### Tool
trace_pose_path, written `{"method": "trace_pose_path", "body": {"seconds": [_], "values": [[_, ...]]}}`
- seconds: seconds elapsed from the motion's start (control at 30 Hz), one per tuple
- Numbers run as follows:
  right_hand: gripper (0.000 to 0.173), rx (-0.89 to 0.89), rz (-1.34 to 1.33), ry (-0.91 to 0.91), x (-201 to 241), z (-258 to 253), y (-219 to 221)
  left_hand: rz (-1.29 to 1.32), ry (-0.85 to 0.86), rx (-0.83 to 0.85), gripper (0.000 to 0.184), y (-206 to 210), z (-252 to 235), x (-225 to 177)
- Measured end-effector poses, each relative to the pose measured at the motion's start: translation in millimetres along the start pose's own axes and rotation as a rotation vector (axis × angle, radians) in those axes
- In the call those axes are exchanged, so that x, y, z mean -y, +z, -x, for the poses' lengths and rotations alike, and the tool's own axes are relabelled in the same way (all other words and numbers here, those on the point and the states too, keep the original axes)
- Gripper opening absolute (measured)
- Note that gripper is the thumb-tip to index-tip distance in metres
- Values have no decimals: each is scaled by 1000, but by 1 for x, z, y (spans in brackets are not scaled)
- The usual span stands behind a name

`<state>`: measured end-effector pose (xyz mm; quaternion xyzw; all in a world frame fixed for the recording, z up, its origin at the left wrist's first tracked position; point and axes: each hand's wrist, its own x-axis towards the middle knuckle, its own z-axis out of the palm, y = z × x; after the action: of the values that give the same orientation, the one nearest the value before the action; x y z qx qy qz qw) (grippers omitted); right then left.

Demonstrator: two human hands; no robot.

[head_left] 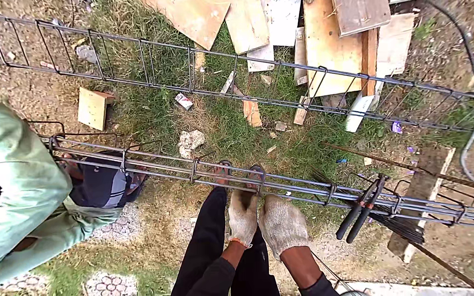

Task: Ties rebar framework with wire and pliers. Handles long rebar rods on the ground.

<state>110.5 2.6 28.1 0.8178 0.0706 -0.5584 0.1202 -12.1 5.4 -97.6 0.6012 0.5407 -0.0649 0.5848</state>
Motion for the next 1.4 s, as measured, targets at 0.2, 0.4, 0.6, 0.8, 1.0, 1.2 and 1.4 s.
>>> {"method": "trace_pose_path", "body": {"seconds": [0.2, 0.4, 0.6, 0.8, 1.0, 1.2, 1.4], "values": [[40, 4, -55, -4, 8, -21, 8, 199, -12, -30, 44, 5, 3, -6], [35, 0, -94, 20, 13, -31, 13, 386, -26, 4, 48, 7, 2, 1], [34, -20, -137, 31, 12, -34, 16, 500, -57, 56, 49, 7, 3, 6], [30, -26, -225, 8, 7, -40, 17, 567, -163, 107, 41, 1, -1, 4], [23, -12, -321, -75, -8, -52, 21, 358, -67, 247, 33, -10, -13, 16], [23, -43, -315, -166, -18, -55, 25, 138, 29, 340, 24, -18, -19, 19], [23, -51, -391, -279, -33, -51, 26, 91, 58, 420, 29, -22, -19, 17]]}}
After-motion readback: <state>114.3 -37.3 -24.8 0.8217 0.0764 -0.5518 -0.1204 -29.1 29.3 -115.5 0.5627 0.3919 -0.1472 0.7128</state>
